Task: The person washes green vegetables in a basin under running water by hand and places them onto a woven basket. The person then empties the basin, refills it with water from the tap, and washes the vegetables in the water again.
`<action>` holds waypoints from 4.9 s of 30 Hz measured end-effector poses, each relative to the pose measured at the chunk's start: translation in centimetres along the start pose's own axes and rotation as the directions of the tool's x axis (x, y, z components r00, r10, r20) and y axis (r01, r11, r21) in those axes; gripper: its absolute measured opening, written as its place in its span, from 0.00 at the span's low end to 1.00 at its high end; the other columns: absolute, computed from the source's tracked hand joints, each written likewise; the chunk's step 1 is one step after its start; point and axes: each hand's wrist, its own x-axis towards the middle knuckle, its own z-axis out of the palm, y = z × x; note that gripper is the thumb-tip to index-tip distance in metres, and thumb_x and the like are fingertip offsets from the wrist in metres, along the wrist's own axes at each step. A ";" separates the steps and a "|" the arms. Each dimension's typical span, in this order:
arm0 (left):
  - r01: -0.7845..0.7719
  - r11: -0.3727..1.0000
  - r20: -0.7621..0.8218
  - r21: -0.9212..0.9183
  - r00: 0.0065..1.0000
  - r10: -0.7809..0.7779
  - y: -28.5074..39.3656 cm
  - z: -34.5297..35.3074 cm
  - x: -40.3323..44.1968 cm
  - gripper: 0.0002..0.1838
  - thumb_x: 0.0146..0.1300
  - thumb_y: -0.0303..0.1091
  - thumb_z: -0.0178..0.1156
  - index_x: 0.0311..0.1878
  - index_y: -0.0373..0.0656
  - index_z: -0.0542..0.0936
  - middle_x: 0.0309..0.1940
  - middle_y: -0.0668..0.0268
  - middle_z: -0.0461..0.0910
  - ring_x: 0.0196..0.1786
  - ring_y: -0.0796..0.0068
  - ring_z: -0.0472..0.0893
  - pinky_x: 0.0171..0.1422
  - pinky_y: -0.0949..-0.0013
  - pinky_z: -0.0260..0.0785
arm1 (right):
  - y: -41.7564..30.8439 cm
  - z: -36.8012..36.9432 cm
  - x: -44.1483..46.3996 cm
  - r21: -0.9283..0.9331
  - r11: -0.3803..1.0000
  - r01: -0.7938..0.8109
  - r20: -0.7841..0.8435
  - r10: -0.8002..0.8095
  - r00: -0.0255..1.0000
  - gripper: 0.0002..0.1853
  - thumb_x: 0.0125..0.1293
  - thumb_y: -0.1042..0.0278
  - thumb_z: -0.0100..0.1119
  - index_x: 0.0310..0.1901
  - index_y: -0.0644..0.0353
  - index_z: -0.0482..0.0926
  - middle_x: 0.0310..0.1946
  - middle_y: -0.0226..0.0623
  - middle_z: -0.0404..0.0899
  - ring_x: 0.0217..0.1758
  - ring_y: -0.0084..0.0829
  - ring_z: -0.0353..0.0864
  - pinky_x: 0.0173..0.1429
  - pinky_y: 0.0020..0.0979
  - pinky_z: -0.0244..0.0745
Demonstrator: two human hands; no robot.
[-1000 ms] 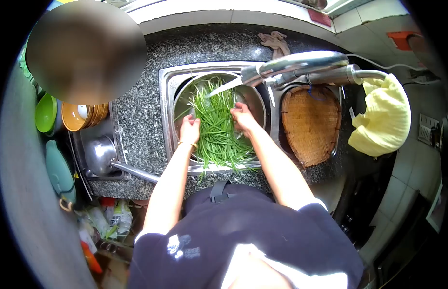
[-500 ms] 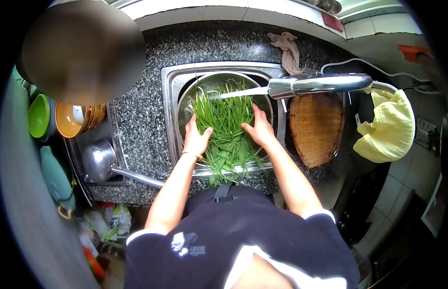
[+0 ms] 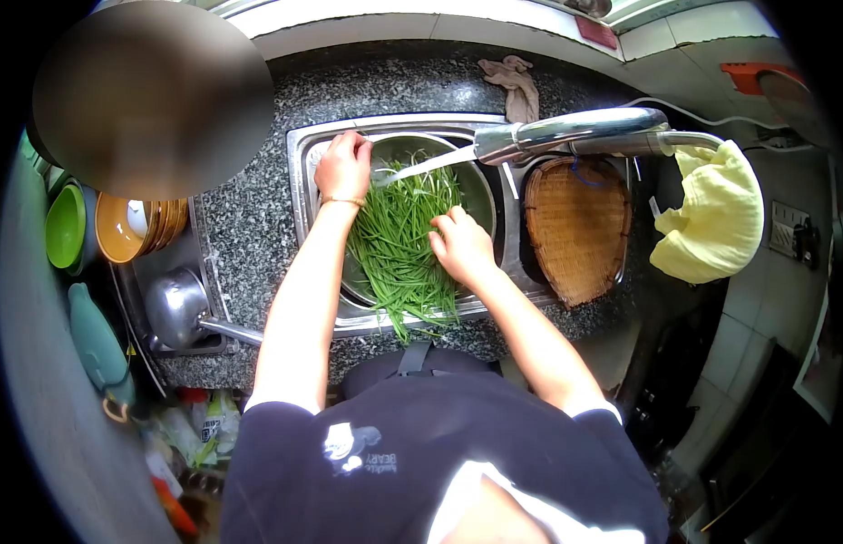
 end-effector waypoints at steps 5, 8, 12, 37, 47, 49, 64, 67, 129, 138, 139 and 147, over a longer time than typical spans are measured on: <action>-0.121 0.954 0.006 -0.274 0.992 0.128 4.7 -5.1 -7.9 0.01 0.53 0.29 0.64 0.28 0.45 0.81 0.26 0.66 0.80 0.27 0.70 0.80 0.32 0.71 0.71 | -1.4 -0.3 -2.2 0.017 1.000 -0.009 -0.189 0.012 0.982 0.11 0.61 0.60 0.55 0.37 0.58 0.80 0.48 0.40 0.73 0.59 0.40 0.64 0.60 0.45 0.59; -0.305 0.917 0.063 -0.259 0.942 0.331 5.1 -6.5 -13.3 0.03 0.50 0.27 0.64 0.27 0.47 0.79 0.26 0.68 0.80 0.30 0.70 0.81 0.35 0.70 0.72 | 0.0 2.7 -1.8 0.723 0.490 -0.487 0.438 0.220 0.872 0.26 0.69 0.47 0.41 0.50 0.62 0.77 0.46 0.40 0.79 0.54 0.36 0.71 0.56 0.41 0.64; -0.398 0.897 0.194 -0.191 0.881 0.432 4.2 -6.8 -18.1 0.05 0.49 0.29 0.64 0.31 0.48 0.80 0.28 0.71 0.79 0.31 0.71 0.79 0.34 0.68 0.67 | -2.1 2.2 -1.8 0.703 0.325 -0.633 0.631 0.127 0.765 0.24 0.69 0.53 0.47 0.58 0.64 0.69 0.39 0.33 0.81 0.42 0.21 0.73 0.45 0.24 0.66; 0.474 0.827 0.163 -0.301 0.880 -0.445 -5.0 2.4 -9.3 0.10 0.53 0.36 0.65 0.32 0.39 0.81 0.27 0.64 0.82 0.32 0.71 0.81 0.39 0.69 0.72 | -5.1 -5.9 -6.5 0.499 0.866 0.004 0.086 -0.054 0.995 0.13 0.63 0.67 0.56 0.47 0.61 0.79 0.37 0.41 0.78 0.40 0.32 0.78 0.47 0.30 0.73; 0.613 0.280 0.508 -0.739 0.780 -0.367 1.8 -0.9 -7.0 0.09 0.64 0.30 0.55 0.45 0.36 0.77 0.31 0.67 0.79 0.32 0.79 0.78 0.36 0.78 0.69 | -2.4 -4.7 -5.9 -0.126 0.992 -0.012 0.022 0.015 1.000 0.26 0.60 0.58 0.58 0.59 0.57 0.68 0.55 0.42 0.70 0.54 0.44 0.73 0.56 0.40 0.71; 0.651 0.069 0.597 -0.756 0.728 -0.337 2.1 -0.1 -6.3 0.07 0.64 0.29 0.52 0.39 0.37 0.77 0.23 0.72 0.72 0.22 0.84 0.69 0.27 0.81 0.64 | -2.3 -4.6 -5.9 -0.085 0.996 -0.041 0.027 0.044 0.999 0.26 0.60 0.57 0.58 0.59 0.57 0.67 0.57 0.41 0.68 0.56 0.43 0.72 0.57 0.40 0.71; 0.821 0.045 0.794 -0.569 0.563 -0.230 2.9 0.9 -5.9 0.19 0.67 0.39 0.44 0.49 0.36 0.76 0.15 0.78 0.58 0.15 0.87 0.54 0.19 0.79 0.47 | -0.1 -4.0 -5.7 0.125 0.987 -0.099 0.093 0.088 0.992 0.21 0.61 0.56 0.56 0.53 0.58 0.74 0.48 0.41 0.76 0.50 0.39 0.78 0.54 0.38 0.72; 0.862 -0.140 0.870 -0.487 0.493 0.008 3.6 -1.3 -7.2 0.25 0.67 0.41 0.36 0.57 0.32 0.70 0.21 0.72 0.68 0.25 0.81 0.64 0.31 0.74 0.58 | -0.1 -3.6 -4.9 0.388 0.906 -0.171 0.066 0.158 0.985 0.19 0.62 0.57 0.55 0.51 0.59 0.75 0.47 0.41 0.78 0.47 0.38 0.79 0.53 0.36 0.74; 0.709 0.587 0.256 -0.391 0.696 -0.670 -4.0 4.8 -12.2 0.35 0.58 0.38 0.63 0.62 0.32 0.59 0.54 0.52 0.72 0.55 0.63 0.73 0.60 0.65 0.64 | 2.9 6.0 3.5 0.887 0.092 -0.452 0.388 0.383 0.838 0.37 0.60 0.73 0.57 0.69 0.52 0.51 0.61 0.47 0.64 0.62 0.38 0.66 0.61 0.36 0.66; 0.572 0.427 0.393 -0.701 0.809 -0.438 1.6 -1.1 -11.9 0.29 0.57 0.26 0.62 0.58 0.35 0.59 0.50 0.54 0.73 0.51 0.66 0.75 0.57 0.66 0.67 | -1.2 3.4 1.6 0.933 0.293 -0.210 0.115 0.310 0.944 0.37 0.51 0.79 0.63 0.63 0.62 0.55 0.51 0.43 0.70 0.52 0.32 0.73 0.56 0.32 0.71; 0.521 0.658 0.313 -0.543 0.853 -0.417 0.6 -1.6 -12.3 0.30 0.56 0.28 0.63 0.59 0.35 0.60 0.52 0.51 0.70 0.52 0.62 0.73 0.59 0.64 0.65 | -0.8 3.5 1.4 0.874 0.463 -0.147 0.002 0.298 0.954 0.36 0.51 0.78 0.64 0.61 0.62 0.57 0.50 0.42 0.70 0.51 0.30 0.72 0.55 0.30 0.70; -0.017 0.946 0.310 0.323 0.947 -0.089 -0.4 -2.8 -12.9 0.27 0.56 0.35 0.59 0.59 0.36 0.68 0.56 0.54 0.66 0.62 0.57 0.62 0.66 0.53 0.50 | 3.7 1.6 -1.6 -0.084 0.996 -0.038 0.015 0.040 0.999 0.31 0.55 0.62 0.61 0.61 0.58 0.66 0.63 0.49 0.61 0.64 0.47 0.62 0.63 0.45 0.63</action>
